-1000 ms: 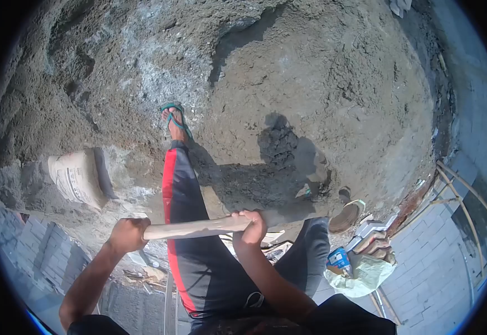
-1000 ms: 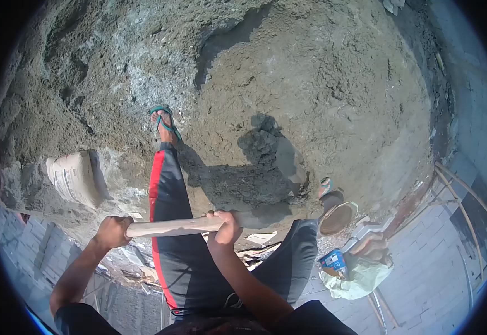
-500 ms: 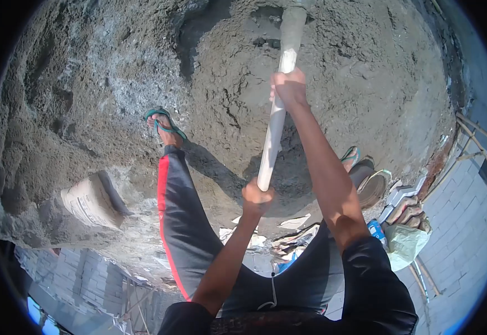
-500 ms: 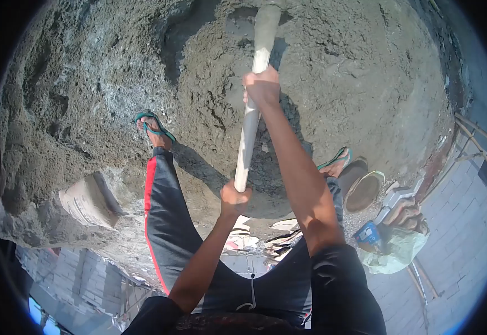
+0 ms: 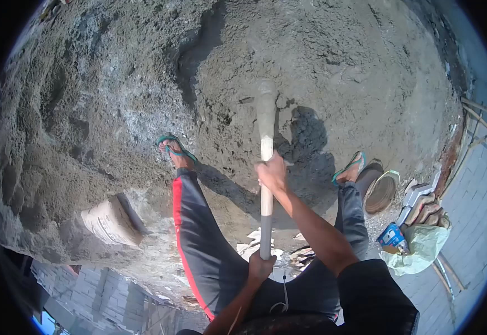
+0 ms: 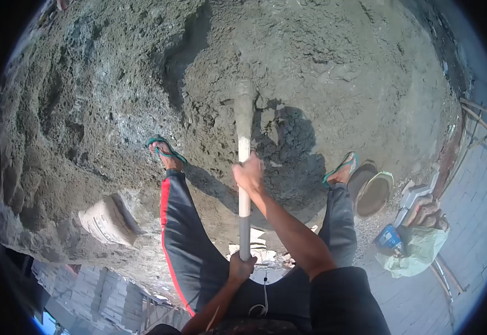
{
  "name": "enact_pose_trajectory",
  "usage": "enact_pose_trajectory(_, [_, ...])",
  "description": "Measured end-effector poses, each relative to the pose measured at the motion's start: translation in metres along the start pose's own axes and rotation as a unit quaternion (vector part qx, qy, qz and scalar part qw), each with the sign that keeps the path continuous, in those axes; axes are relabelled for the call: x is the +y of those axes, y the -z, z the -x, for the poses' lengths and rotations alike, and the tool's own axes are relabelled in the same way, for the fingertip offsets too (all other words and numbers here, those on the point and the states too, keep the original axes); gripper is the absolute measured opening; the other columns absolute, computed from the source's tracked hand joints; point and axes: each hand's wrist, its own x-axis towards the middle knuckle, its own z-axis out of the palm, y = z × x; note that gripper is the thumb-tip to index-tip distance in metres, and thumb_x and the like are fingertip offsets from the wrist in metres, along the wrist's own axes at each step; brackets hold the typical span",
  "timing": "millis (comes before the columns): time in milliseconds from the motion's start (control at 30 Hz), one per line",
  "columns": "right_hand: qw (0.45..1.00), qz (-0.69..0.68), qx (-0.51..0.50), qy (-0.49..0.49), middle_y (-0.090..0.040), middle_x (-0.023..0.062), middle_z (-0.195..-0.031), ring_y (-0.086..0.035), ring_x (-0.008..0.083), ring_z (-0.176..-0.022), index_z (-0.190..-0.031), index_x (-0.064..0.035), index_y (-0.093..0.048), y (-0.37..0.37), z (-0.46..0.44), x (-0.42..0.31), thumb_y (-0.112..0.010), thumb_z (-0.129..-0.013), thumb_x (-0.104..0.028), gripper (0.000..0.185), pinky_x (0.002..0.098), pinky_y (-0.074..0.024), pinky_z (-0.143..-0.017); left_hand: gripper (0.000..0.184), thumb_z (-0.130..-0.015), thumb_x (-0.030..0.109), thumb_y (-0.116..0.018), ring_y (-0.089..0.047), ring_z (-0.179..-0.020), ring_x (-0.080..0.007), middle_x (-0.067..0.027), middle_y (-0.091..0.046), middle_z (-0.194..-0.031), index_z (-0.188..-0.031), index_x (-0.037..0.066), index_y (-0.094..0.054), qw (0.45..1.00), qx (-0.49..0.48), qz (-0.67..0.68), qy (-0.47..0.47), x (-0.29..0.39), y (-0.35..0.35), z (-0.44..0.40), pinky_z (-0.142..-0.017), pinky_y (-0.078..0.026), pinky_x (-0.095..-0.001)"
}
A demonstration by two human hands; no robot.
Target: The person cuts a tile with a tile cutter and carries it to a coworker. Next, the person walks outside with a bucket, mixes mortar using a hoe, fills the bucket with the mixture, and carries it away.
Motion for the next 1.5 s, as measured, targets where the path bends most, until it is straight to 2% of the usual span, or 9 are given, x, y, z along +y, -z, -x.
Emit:
enact_pose_trajectory(200, [0.988,-0.009,0.103,0.117,-0.061,0.0327,-0.092,-0.062,0.0432,-0.090,-0.103,0.0108,-0.052,0.021,-0.098,-0.091,-0.059,-0.072,-0.011,0.039,0.0414,-0.0511,-0.082,0.019,-0.076,0.008,-0.064,-0.042,-0.037,-0.0079,0.0003,-0.047,-0.047,-0.064,0.004,-0.051,0.985,-0.011,0.075,-0.155,0.115,0.016,-0.143,-0.037,-0.032,-0.0270])
enact_pose_trajectory(333, [0.988,0.118,0.021,-0.099,-0.061,0.0262,-0.110,-0.057,0.0390,-0.107,-0.117,0.0022,-0.053,-0.019,-0.090,0.040,-0.060,-0.074,-0.020,0.048,0.0419,-0.0462,-0.093,0.012,-0.072,0.003,-0.064,-0.045,-0.039,-0.0124,-0.0044,-0.048,-0.054,-0.073,0.001,-0.052,0.956,-0.081,0.255,0.122,0.016,-0.020,-0.097,-0.035,-0.035,-0.0287])
enact_pose_trajectory(500, [0.993,0.005,0.080,-0.084,-0.063,0.0283,-0.095,-0.064,0.0409,-0.090,-0.111,0.0026,-0.052,0.005,0.016,0.101,-0.061,-0.070,-0.013,0.045,0.0440,-0.0517,-0.077,0.024,-0.072,0.012,-0.068,-0.061,-0.054,-0.0189,-0.0127,-0.061,-0.065,-0.089,-0.002,-0.060,0.997,-0.041,-0.067,0.017,-0.078,-0.007,-0.032,-0.050,-0.048,-0.0333])
enact_pose_trajectory(633, [0.937,-0.305,0.171,-0.005,-0.050,0.0068,-0.061,-0.050,0.0166,-0.041,-0.087,0.0015,-0.046,0.105,0.033,0.039,-0.054,-0.070,-0.001,0.019,0.0321,-0.0408,-0.036,0.030,-0.072,0.014,-0.067,-0.066,-0.079,-0.0351,-0.0203,-0.066,-0.082,-0.099,0.002,-0.063,0.966,-0.019,-0.196,-0.169,0.006,-0.004,-0.050,-0.069,-0.052,-0.0396])
enact_pose_trajectory(767, [0.912,-0.355,0.206,-0.003,-0.048,0.0080,-0.059,-0.048,0.0179,-0.041,-0.084,0.0002,-0.046,0.136,-0.042,0.032,-0.050,-0.073,-0.002,0.012,0.0327,-0.0422,-0.037,0.031,-0.073,0.021,-0.066,-0.063,-0.084,-0.0418,-0.0247,-0.064,-0.086,-0.096,0.000,-0.061,0.919,-0.040,-0.332,-0.209,0.115,0.022,-0.082,-0.075,-0.051,-0.0441])
enact_pose_trajectory(900, [0.805,-0.519,0.042,-0.285,-0.041,0.0046,-0.062,-0.044,0.0181,-0.053,-0.073,-0.0059,-0.042,0.004,-0.083,0.127,-0.049,-0.073,-0.007,0.007,0.0338,-0.0445,-0.052,0.035,-0.072,0.013,-0.061,-0.063,-0.095,-0.0378,-0.0230,-0.065,-0.099,-0.106,0.002,-0.063,0.860,0.002,-0.508,0.049,0.195,0.094,-0.036,-0.084,-0.051,-0.0425])
enact_pose_trajectory(1133, [0.639,-0.713,0.080,-0.275,-0.043,0.0055,-0.064,-0.045,0.0228,-0.057,-0.071,-0.0065,-0.043,-0.133,0.036,0.042,-0.053,-0.069,-0.005,0.010,0.0411,-0.0474,-0.069,0.018,-0.067,0.023,-0.064,-0.064,-0.073,-0.0340,-0.0142,-0.065,-0.075,-0.081,0.012,-0.064,0.674,0.048,-0.712,-0.188,0.195,0.346,-0.064,-0.066,-0.051,-0.0434])
enact_pose_trajectory(1367, [0.684,-0.693,0.101,-0.204,-0.051,0.0080,-0.069,-0.054,0.0258,-0.067,-0.072,-0.0075,-0.048,-0.089,0.217,-0.029,-0.053,-0.065,-0.004,0.010,0.0458,-0.0459,-0.080,0.020,-0.064,0.018,-0.070,-0.061,-0.062,-0.0318,-0.0117,-0.059,-0.065,-0.077,0.006,-0.060,0.694,0.040,-0.624,-0.356,0.127,0.397,0.019,-0.059,-0.048,-0.0404])
enact_pose_trajectory(1500, [0.687,-0.672,-0.006,-0.278,-0.042,0.0063,-0.063,-0.049,0.0253,-0.059,-0.070,-0.0097,-0.041,-0.051,0.213,0.033,-0.052,-0.064,-0.008,0.013,0.0439,-0.0424,-0.064,0.016,-0.066,0.013,-0.066,-0.065,-0.070,-0.0374,-0.0200,-0.064,-0.072,-0.077,0.003,-0.061,0.800,0.029,-0.584,-0.133,0.080,0.280,0.130,-0.066,-0.051,-0.0473])
